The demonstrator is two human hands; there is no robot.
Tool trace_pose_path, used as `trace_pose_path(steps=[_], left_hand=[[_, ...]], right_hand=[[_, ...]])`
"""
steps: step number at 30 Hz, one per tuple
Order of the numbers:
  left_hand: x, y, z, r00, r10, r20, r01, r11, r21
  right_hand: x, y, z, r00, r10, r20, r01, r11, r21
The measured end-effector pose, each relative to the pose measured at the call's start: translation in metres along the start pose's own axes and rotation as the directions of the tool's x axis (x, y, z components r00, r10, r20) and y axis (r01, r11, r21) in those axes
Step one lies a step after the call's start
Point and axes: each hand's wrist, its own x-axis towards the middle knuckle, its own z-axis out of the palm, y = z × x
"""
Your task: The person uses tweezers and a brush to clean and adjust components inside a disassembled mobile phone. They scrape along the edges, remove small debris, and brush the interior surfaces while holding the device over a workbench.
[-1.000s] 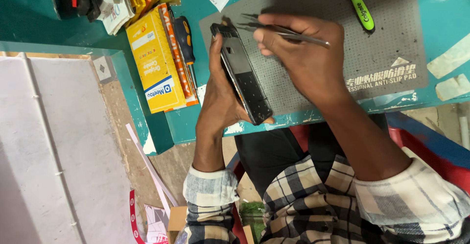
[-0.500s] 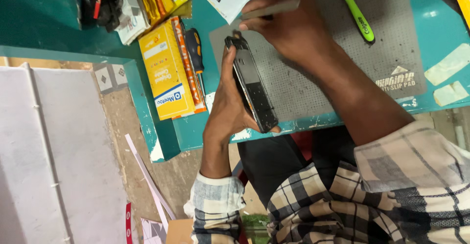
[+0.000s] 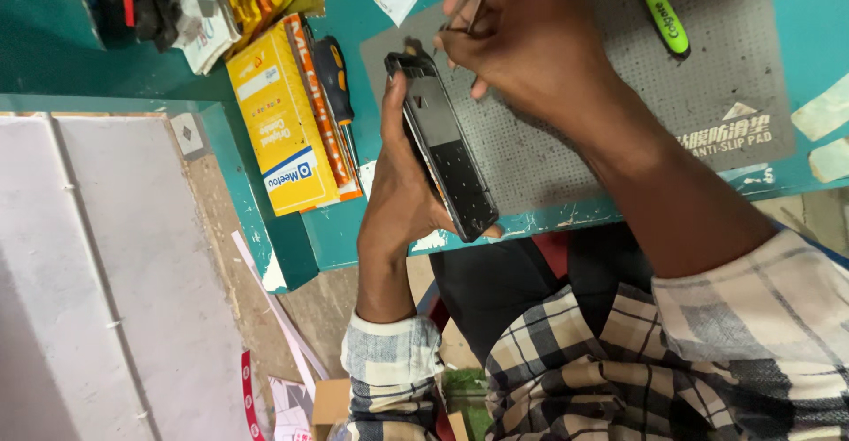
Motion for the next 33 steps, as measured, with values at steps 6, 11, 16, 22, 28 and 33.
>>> trace_pose_path(steps=[6, 11, 16, 22, 28, 33], left_hand=[[-0.001, 0.0, 0.001, 0.999, -0.035, 0.028, 0.036, 0.997, -0.061], [0.0, 0.004, 0.0, 1.0, -0.008, 0.021, 0.01, 0.998, -0.062], [0.002, 0.003, 0.001, 1.0, -0.01, -0.002, 0.01, 0.999, -0.033], [-0.002, -0.001, 0.001, 0.999, -0.032, 0.03, 0.034, 0.997, -0.072], [-0.001, -0.002, 0.002, 0.999, -0.034, 0.01, 0.034, 0.998, -0.046], [-0.002, -0.001, 0.002, 1.0, -0.018, 0.014, 0.018, 0.999, -0.04]], right_hand=[[-0.007, 0.016, 0.006, 0.876, -0.47, 0.104, 0.435, 0.68, -0.591], [-0.002, -0.007, 0.0, 0.823, -0.562, 0.084, 0.471, 0.592, -0.654], [0.004, -0.008, 0.007, 0.978, -0.209, -0.023, 0.203, 0.967, -0.153], [0.002, -0.005, 0.006, 0.942, -0.33, -0.056, 0.31, 0.923, -0.227], [-0.002, 0.004, 0.011, 0.958, -0.283, -0.053, 0.271, 0.948, -0.168], [-0.001, 0.005, 0.014, 0.968, -0.244, -0.057, 0.236, 0.964, -0.125]])
